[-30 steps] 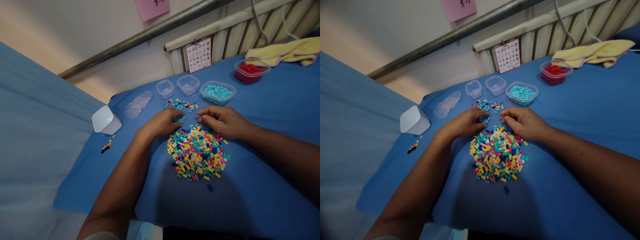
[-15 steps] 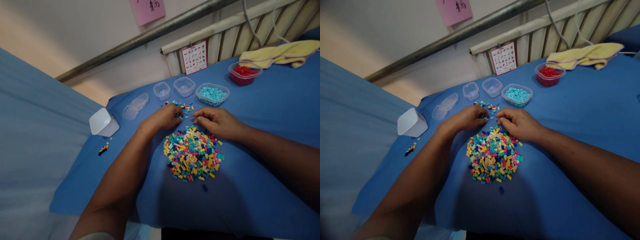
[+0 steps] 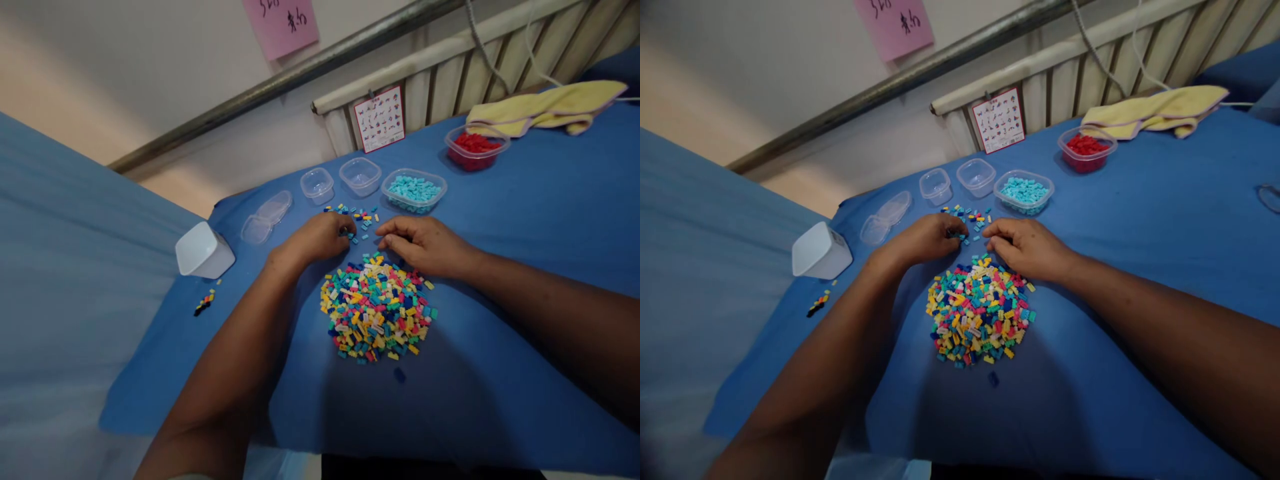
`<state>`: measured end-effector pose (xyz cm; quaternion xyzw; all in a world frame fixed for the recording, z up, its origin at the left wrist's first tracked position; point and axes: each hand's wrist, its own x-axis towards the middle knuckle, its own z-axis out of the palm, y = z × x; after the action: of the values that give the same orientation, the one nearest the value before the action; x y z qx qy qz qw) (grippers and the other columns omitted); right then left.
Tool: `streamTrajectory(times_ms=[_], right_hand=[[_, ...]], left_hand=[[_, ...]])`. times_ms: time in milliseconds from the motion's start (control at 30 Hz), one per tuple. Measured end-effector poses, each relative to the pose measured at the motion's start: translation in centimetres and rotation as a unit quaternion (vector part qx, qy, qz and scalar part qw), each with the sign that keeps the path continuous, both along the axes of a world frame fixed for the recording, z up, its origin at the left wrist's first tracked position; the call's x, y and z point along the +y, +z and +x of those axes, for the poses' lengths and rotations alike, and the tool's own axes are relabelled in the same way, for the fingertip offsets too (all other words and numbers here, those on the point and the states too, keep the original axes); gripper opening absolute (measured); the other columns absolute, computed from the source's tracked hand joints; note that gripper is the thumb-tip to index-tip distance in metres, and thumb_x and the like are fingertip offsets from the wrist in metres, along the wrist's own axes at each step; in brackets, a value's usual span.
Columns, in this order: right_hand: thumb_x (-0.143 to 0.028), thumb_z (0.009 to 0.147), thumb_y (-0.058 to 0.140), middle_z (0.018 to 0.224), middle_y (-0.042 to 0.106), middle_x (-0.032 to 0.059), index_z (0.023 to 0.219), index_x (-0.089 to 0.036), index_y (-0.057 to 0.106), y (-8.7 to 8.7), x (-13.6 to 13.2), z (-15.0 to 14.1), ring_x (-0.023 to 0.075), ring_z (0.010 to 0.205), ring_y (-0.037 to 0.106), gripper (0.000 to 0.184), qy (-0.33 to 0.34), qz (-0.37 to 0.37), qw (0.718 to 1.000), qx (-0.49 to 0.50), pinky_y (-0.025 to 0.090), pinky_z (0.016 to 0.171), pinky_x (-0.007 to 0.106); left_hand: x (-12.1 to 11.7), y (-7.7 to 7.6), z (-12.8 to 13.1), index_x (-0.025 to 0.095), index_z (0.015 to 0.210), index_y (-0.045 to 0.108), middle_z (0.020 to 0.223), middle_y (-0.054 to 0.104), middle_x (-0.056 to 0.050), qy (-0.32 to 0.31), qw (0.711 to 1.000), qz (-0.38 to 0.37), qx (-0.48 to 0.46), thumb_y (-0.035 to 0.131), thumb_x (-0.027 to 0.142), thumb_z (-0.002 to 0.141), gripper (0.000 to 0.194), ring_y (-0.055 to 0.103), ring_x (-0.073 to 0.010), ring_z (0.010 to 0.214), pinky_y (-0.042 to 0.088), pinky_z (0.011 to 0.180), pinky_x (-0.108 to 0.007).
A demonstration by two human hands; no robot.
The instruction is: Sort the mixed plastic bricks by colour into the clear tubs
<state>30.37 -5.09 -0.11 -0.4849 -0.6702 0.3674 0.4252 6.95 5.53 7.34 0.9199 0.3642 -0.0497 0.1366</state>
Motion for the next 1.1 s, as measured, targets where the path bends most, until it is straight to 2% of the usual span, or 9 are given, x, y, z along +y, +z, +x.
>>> streamTrajectory(times_ms=[100,233,367,533,700,833,967,1033,1100], right_hand=[[-0.029,0.099,0.061,0.102,0.087,0.0055,0.12,-0.022,0.08,-0.1,0.0,0.1,0.0203,0.076,0.076,0.029,0.0,-0.001,1.0,-0.003,0.056,0.064,0.032],[-0.029,0.1,0.062,0.102,0.087,0.0046,0.123,-0.023,0.079,-0.3,0.0,0.1,0.0183,0.07,0.073,0.03,0.0,-0.002,1.0,-0.006,0.055,0.062,0.031],[-0.028,0.1,0.061,0.103,0.087,0.005,0.122,-0.023,0.079,-0.2,-0.1,0.1,0.019,0.072,0.074,0.029,0.0,-0.006,1.0,-0.001,0.055,0.061,0.032],[-0.027,0.1,0.062,0.103,0.087,0.0052,0.121,-0.022,0.078,0.1,-0.2,0.0,0.0194,0.074,0.075,0.027,0.001,-0.014,1.0,0.005,0.057,0.062,0.032],[-0.027,0.1,0.062,0.102,0.087,0.0048,0.121,-0.022,0.078,0.2,-0.3,0.0,0.0192,0.075,0.076,0.027,-0.001,-0.009,1.0,0.005,0.057,0.064,0.032],[-0.027,0.1,0.062,0.103,0.087,0.0046,0.121,-0.023,0.079,0.0,-0.2,0.0,0.0197,0.076,0.076,0.027,0.001,-0.007,1.0,0.0,0.057,0.064,0.032],[-0.025,0.1,0.061,0.103,0.087,0.0043,0.12,-0.023,0.079,-0.1,0.0,0.1,0.0211,0.083,0.079,0.026,0.001,0.004,1.0,-0.003,0.058,0.069,0.033],[-0.024,0.1,0.061,0.102,0.087,0.0042,0.119,-0.023,0.079,0.0,0.0,0.1,0.0213,0.084,0.079,0.025,0.001,0.01,1.0,-0.003,0.059,0.072,0.034],[-0.022,0.099,0.062,0.101,0.087,0.0039,0.117,-0.023,0.079,0.0,0.1,0.1,0.0216,0.085,0.079,0.024,-0.001,0.011,1.0,-0.003,0.058,0.074,0.034]], left_hand=[[-0.3,0.2,0.4,0.018,0.118,0.08,0.114,0.079,-0.006,-0.006,1.0,0.018,0.023,0.065,0.01,0.089,0.034,0.07,-0.0232,0.1,0.047,0.085,-0.032],[-0.5,0.8,0.7,0.018,0.116,0.079,0.104,0.078,-0.005,0.004,0.999,0.001,0.043,0.068,0.012,0.087,0.032,0.067,-0.0209,0.087,0.043,0.074,-0.032],[0.0,0.7,-0.2,0.018,0.111,0.079,0.098,0.077,-0.003,0.02,0.999,-0.029,0.012,0.068,0.012,0.085,0.029,0.065,-0.0188,0.081,0.043,0.071,-0.03],[-0.2,0.1,-1.2,0.018,0.114,0.08,0.106,0.079,-0.005,0.047,0.999,-0.009,-0.009,0.065,0.013,0.087,0.032,0.07,-0.0212,0.089,0.05,0.08,-0.032],[-1.7,0.4,-0.3,0.017,0.123,0.081,0.118,0.079,-0.01,0.024,0.997,0.057,0.039,0.062,0.013,0.091,0.038,0.071,-0.0279,0.11,0.052,0.095,-0.036],[-1.5,0.4,0.1,0.016,0.118,0.083,0.115,0.079,-0.011,0.022,0.997,0.059,0.042,0.062,0.013,0.09,0.036,0.072,-0.0287,0.107,0.053,0.094,-0.037],[-0.3,-0.4,-1.1,0.017,0.11,0.083,0.1,0.079,-0.005,0.11,0.991,-0.038,-0.073,0.069,0.013,0.084,0.03,0.07,-0.0199,0.085,0.053,0.079,-0.032],[0.0,-0.7,-2.0,0.015,0.113,0.082,0.09,0.075,-0.002,0.191,0.959,-0.144,-0.153,0.07,0.012,0.085,0.031,0.067,-0.0152,0.075,0.052,0.071,-0.028],[0.0,-0.9,-2.8,0.014,0.113,0.079,0.085,0.072,-0.001,0.263,0.906,-0.243,-0.227,0.072,0.012,0.086,0.029,0.065,-0.0118,0.069,0.053,0.068,-0.025]])
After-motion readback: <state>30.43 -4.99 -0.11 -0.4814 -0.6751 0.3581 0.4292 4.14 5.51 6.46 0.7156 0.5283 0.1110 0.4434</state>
